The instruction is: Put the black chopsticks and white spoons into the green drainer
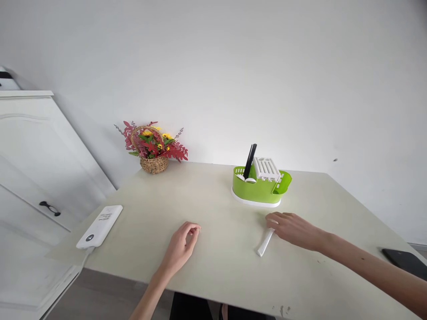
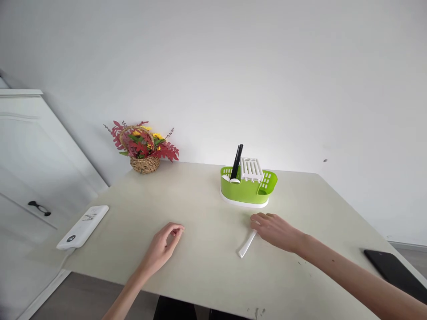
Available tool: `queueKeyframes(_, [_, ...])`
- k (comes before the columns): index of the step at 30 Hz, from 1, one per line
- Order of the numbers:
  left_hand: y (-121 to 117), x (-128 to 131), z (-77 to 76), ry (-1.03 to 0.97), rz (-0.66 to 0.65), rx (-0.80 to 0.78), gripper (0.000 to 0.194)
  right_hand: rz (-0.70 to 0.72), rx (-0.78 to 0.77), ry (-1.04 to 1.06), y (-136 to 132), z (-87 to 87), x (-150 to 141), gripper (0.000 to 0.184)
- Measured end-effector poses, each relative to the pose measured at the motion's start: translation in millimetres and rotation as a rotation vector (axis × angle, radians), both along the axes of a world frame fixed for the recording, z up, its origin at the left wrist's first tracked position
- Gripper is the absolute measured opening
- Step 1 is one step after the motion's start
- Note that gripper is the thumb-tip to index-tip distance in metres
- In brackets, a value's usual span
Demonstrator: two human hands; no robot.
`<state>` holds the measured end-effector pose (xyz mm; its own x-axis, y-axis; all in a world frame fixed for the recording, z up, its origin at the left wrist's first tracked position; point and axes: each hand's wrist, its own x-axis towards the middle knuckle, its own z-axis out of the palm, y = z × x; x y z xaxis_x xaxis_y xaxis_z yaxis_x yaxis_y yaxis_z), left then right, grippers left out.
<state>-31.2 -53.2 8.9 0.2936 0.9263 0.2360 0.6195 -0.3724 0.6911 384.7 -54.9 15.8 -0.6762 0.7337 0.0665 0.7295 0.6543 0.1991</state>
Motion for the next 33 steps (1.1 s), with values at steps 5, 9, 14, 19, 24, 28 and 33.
queueKeyframes(5, [-1, 0, -0.6, -0.019, -0.007, 0.003, 0.036, -0.035, -0.082, 0.098, 1, 23.2, -4, 0.035])
queueKeyframes(9, [-1, -1, -0.9, -0.022, -0.008, -0.004, 0.036, -0.143, -0.161, 0.121, -2, 48.2, -15, 0.036])
queueKeyframes(14, [1, -2, -4.5, -0.045, -0.03, 0.018, 0.031, -0.291, -0.126, 0.352, -3, 98.9, -32, 0.035])
queueKeyframes(19, [0, -3, -6.7, -0.053, -0.026, 0.004, 0.029, -0.43, 0.036, 0.568, 13, 168.4, -47, 0.029])
queueKeyframes(24, [-2, -4, -5.6, -0.072, -0.031, -0.023, 0.029, -0.543, 0.164, 0.511, 50, 203.9, -57, 0.023])
queueKeyframes(28, [-2, -5, -7.4, -0.103, -0.052, -0.013, 0.027, -0.636, 0.127, 0.237, 84, 203.8, -74, 0.025])
queueKeyframes(33, [-1, -6, -10.6, -0.106, -0.076, 0.016, 0.025, -0.617, 0.037, 0.033, 120, 190.3, -108, 0.025])
